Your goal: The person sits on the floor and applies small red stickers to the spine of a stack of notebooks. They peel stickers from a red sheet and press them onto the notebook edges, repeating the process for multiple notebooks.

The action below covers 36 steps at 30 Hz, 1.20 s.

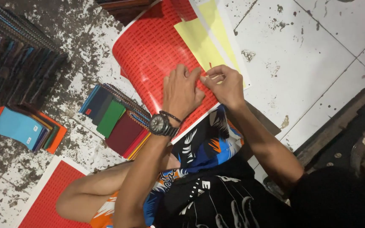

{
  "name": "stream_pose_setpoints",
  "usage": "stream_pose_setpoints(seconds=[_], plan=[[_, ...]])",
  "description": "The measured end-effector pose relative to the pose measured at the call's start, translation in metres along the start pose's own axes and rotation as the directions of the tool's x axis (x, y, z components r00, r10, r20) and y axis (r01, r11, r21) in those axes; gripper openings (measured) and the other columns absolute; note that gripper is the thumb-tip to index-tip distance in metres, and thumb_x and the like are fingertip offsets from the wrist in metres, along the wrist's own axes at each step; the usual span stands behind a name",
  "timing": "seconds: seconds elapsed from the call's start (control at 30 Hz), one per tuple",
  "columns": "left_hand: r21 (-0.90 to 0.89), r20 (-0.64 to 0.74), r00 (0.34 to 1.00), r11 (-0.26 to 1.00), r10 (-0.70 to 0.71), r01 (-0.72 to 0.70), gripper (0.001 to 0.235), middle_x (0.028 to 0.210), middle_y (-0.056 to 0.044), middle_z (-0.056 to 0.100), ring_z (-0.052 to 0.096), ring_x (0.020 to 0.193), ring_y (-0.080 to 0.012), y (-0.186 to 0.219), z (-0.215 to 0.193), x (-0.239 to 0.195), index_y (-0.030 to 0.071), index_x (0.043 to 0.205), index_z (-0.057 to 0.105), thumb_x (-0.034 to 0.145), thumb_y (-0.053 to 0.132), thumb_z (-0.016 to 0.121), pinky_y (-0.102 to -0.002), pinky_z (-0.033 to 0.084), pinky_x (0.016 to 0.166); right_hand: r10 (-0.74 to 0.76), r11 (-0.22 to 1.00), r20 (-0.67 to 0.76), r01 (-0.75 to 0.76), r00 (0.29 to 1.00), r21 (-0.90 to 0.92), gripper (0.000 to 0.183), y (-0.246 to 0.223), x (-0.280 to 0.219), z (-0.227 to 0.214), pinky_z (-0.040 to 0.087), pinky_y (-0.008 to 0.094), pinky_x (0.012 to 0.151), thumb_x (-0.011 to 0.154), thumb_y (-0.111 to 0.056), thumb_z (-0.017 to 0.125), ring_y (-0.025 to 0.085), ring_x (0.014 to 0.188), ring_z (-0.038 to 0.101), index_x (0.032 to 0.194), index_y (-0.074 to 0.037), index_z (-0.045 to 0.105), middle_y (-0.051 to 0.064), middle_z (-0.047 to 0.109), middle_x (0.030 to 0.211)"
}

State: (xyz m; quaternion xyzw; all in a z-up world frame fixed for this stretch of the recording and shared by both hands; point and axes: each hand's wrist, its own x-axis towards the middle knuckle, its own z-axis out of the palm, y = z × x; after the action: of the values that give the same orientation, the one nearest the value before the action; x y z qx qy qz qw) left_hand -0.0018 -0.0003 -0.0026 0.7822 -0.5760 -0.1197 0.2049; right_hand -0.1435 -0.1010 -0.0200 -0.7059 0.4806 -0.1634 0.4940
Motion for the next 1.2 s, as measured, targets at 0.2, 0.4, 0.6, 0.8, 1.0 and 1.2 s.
stream_pose_setpoints(seconds=[0.2, 0.4, 0.6, 0.8, 1.0, 1.2], plan=[[-0.328, 0.084, 0.951, 0.893, -0.298, 0.309, 0.048, 0.104, 0.002, 0.048, 0.058, 0.102, -0.0266, 0.006, -0.001, 0.008, 0.033, 0.118, 0.068, 0.07, 0.038, 0.071, -0.042, 0.041, 0.085, 0.237, 0.875, 0.022, -0.224, 0.971, 0.429, 0.023, 0.011, 0.012, 0.008, 0.052, 0.02, 0.054, 0.086, -0.024, 0.083, 0.007, 0.066, 0.06, 0.101, -0.01, 0.072, 0.003, 0.068, 0.076], [-0.626, 0.117, 0.905, 0.677, -0.409, 0.387, 0.019, 0.106, 0.008, 0.058, 0.062, 0.1, -0.0155, -0.01, 0.03, 0.019, 0.037, 0.097, 0.076, 0.08, 0.045, 0.076, -0.034, 0.04, 0.088, 0.173, 0.717, 0.208, -0.268, 0.963, 0.643, 0.022, 0.012, 0.01, 0.002, 0.051, 0.023, 0.078, 0.088, -0.025, 0.068, 0.013, 0.1, 0.061, 0.105, -0.011, 0.069, 0.002, 0.064, 0.106], [-0.568, 0.017, 0.882, 0.721, -0.472, 0.397, 0.026, 0.115, 0.007, 0.06, 0.065, 0.094, -0.014, 0.002, 0.019, 0.014, 0.033, 0.106, 0.075, 0.081, 0.035, 0.076, -0.033, 0.043, 0.087, -0.015, 1.0, 0.082, 0.013, 0.996, 0.018, 0.026, 0.008, 0.014, -0.001, 0.06, 0.03, 0.068, 0.086, -0.014, 0.074, 0.022, 0.088, 0.074, 0.112, -0.01, 0.077, 0.011, 0.07, 0.095], [-0.407, 0.17, 0.93, 0.837, -0.325, 0.367, 0.059, 0.132, 0.0, 0.066, 0.054, 0.116, -0.0286, 0.024, -0.021, 0.007, 0.027, 0.141, 0.049, 0.086, 0.016, 0.067, -0.05, 0.029, 0.096, -0.11, 0.982, -0.047, 0.101, 0.993, -0.162, 0.022, 0.015, 0.014, 0.013, 0.06, 0.032, 0.066, 0.086, -0.024, 0.086, 0.024, 0.079, 0.076, 0.105, -0.015, 0.081, 0.006, 0.073, 0.08], [-0.477, 0.176, 0.928, 0.796, -0.328, 0.372, 0.067, 0.131, -0.001, 0.068, 0.055, 0.117, -0.0319, 0.023, -0.022, 0.01, 0.024, 0.145, 0.04, 0.085, 0.013, 0.068, -0.054, 0.029, 0.098, -0.211, 0.975, -0.147, 0.197, 0.966, -0.104, 0.01, 0.002, 0.009, 0.013, 0.059, 0.03, 0.06, 0.086, -0.011, 0.085, 0.023, 0.073, 0.074, 0.096, -0.01, 0.082, 0.01, 0.075, 0.082], [-0.709, 0.171, 0.864, 0.55, -0.474, 0.442, 0.073, 0.107, 0.014, 0.075, 0.058, 0.095, -0.0087, 0.011, -0.007, 0.018, 0.028, 0.144, 0.041, 0.08, 0.042, 0.074, -0.034, 0.028, 0.09, -0.067, 0.93, -0.067, 0.087, 0.995, 0.357, 0.022, 0.012, 0.012, 0.013, 0.061, 0.035, 0.078, 0.087, -0.011, 0.074, 0.017, 0.09, 0.068, 0.108, -0.004, 0.076, 0.01, 0.067, 0.092]])
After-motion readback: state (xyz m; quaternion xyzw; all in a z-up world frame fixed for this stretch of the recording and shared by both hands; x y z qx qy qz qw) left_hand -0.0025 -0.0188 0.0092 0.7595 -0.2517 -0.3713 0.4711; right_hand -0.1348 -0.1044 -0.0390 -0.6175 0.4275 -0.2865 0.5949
